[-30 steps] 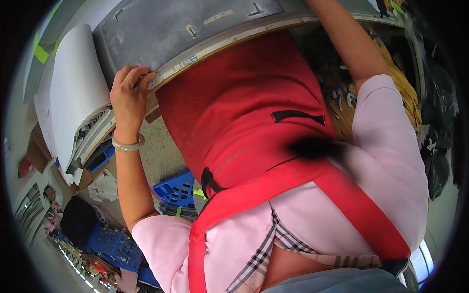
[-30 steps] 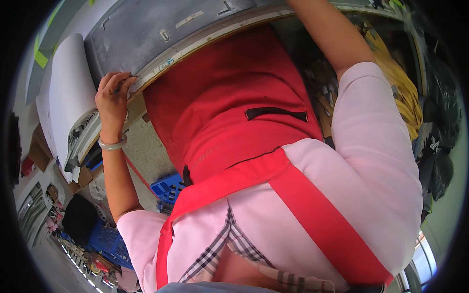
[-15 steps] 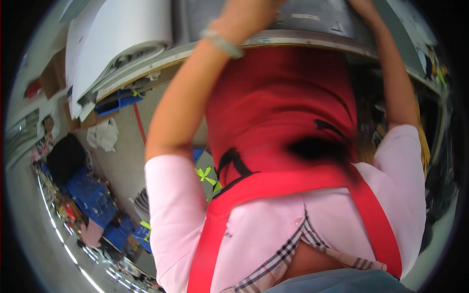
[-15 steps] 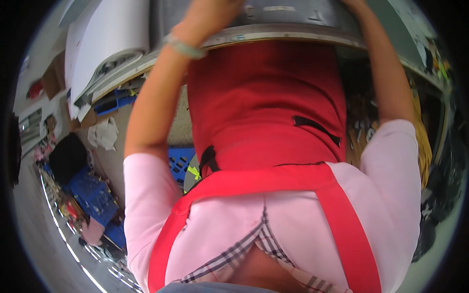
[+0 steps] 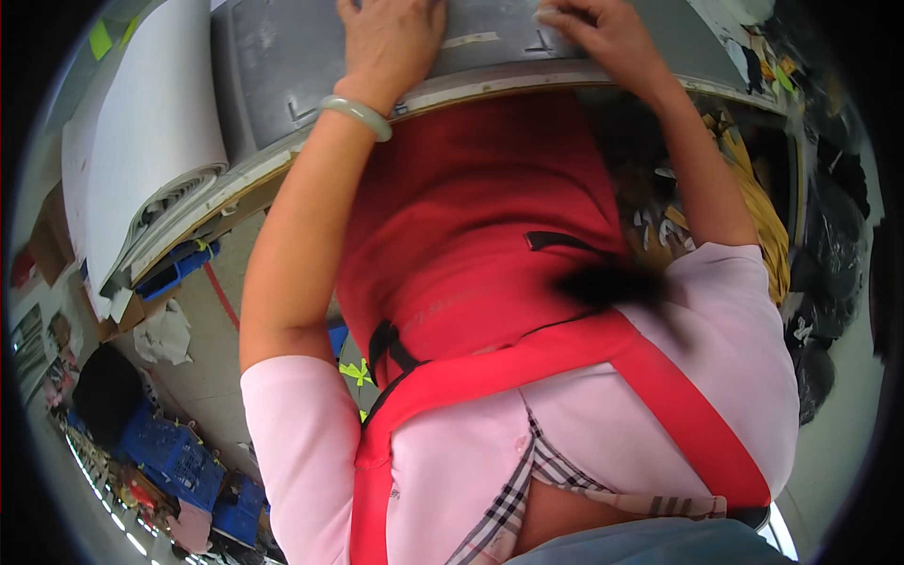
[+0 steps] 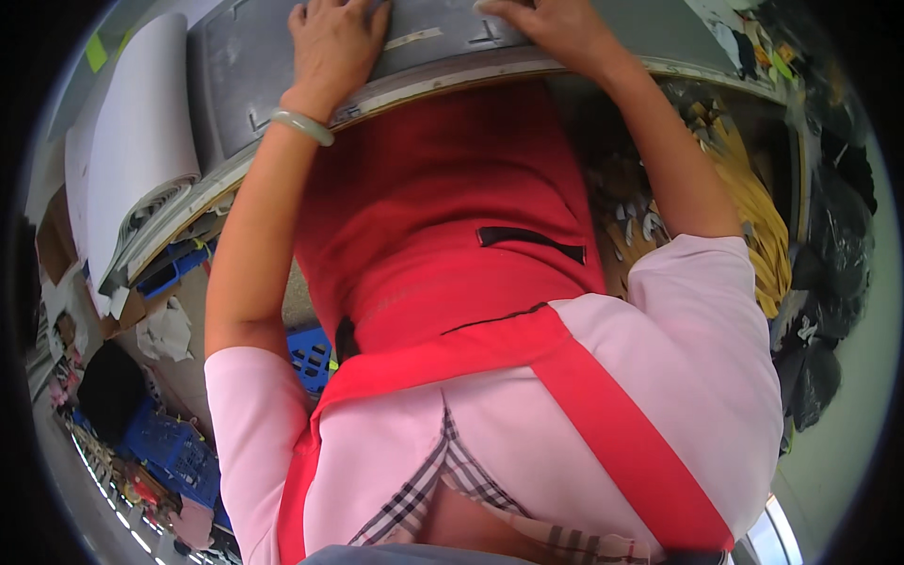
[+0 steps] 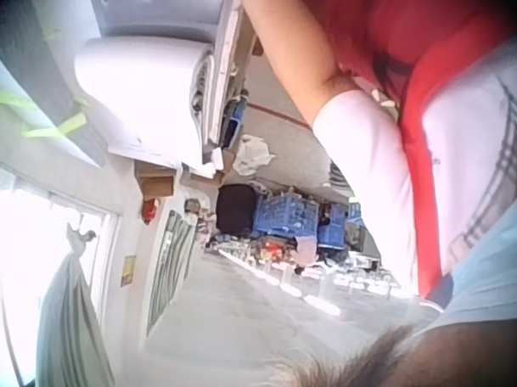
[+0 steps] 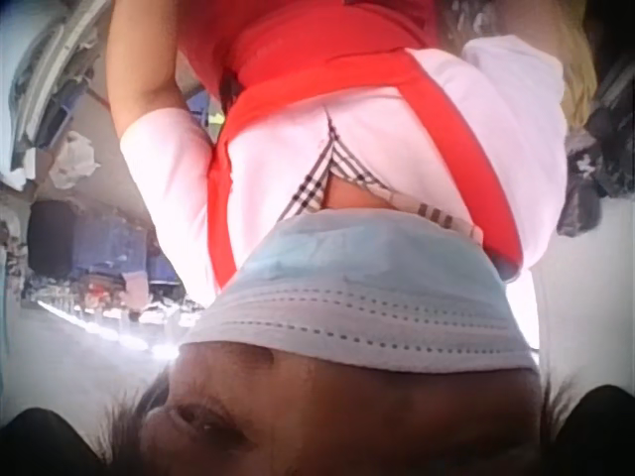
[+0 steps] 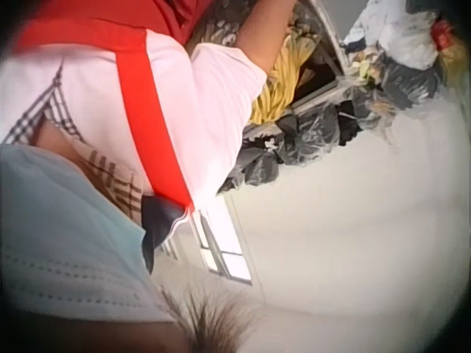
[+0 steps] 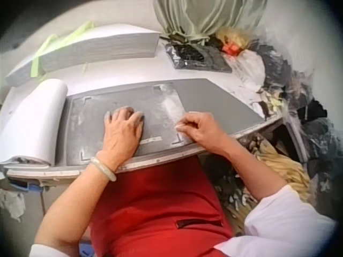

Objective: The person repeatedly wipes a flat gray surface with a small white cloth. They move the cloth back and forth across the surface, occasionally lifting it to reposition. The task continues throughout the clip with the same repetitive wiping motion.

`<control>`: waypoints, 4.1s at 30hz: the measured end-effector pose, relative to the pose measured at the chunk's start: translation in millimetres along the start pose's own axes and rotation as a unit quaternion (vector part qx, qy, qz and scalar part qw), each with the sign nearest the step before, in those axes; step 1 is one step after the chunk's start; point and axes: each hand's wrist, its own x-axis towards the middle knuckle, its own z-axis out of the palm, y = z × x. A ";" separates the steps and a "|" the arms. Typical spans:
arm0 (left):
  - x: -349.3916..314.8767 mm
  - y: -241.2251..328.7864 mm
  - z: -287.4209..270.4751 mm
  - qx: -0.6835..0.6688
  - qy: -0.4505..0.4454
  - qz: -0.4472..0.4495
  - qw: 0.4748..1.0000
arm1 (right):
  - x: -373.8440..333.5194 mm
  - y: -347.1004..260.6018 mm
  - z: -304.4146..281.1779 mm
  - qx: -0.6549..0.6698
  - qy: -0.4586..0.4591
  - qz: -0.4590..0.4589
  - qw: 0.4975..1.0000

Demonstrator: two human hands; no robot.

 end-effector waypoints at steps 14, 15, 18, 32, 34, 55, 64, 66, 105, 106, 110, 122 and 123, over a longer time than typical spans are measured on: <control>-0.3 1.6 3.2 -0.013 -0.029 -0.011 0.999 | -19.8 0.4 -1.7 -0.198 -0.032 -0.156 0.967; -0.1 1.6 3.5 -0.013 -0.028 -0.010 0.999 | -20.7 -0.7 -5.0 -0.197 -0.036 -0.127 0.971; 0.5 2.4 4.7 -0.017 -0.024 -0.012 0.999 | -25.9 -9.4 -0.8 -0.051 0.015 0.052 0.997; -1.1 -2.9 8.2 0.046 0.014 0.017 0.999 | 43.0 6.1 -16.8 -0.038 0.023 0.009 0.999; -2.2 -3.3 10.8 0.024 -0.031 -0.008 0.999 | 73.9 16.1 -10.9 -0.010 0.063 0.006 0.998; -3.3 -0.5 10.6 0.010 -0.036 -0.044 0.998 | 185.7 49.6 -2.3 -0.226 0.103 -0.132 0.960; -4.2 -4.8 10.2 -0.002 -0.032 -0.038 0.999 | 191.9 21.8 -4.0 -0.169 0.017 0.100 0.980; -3.8 -2.4 11.8 0.010 -0.036 -0.045 0.998 | 191.9 14.5 -7.8 -0.121 0.011 0.135 0.983; -3.3 -1.8 29.5 -0.033 0.059 -0.027 0.997 | 255.7 -99.1 172.2 0.012 -0.116 -0.001 0.993; -4.3 -3.2 28.6 -0.028 0.056 -0.027 0.998 | 241.4 -99.6 169.9 0.042 -0.118 -0.001 0.992; -5.9 -3.7 28.4 -0.039 -0.002 -0.047 0.998 | 177.8 -105.4 164.9 0.073 -0.173 -0.019 0.982; -12.8 -9.2 44.7 0.013 -0.064 -0.007 0.998 | 89.9 -117.2 197.1 -0.443 -0.003 -0.171 0.880; -14.1 -9.5 48.3 0.010 -0.046 -0.011 0.999 | 95.6 -121.7 192.1 -0.424 -0.038 -0.173 0.888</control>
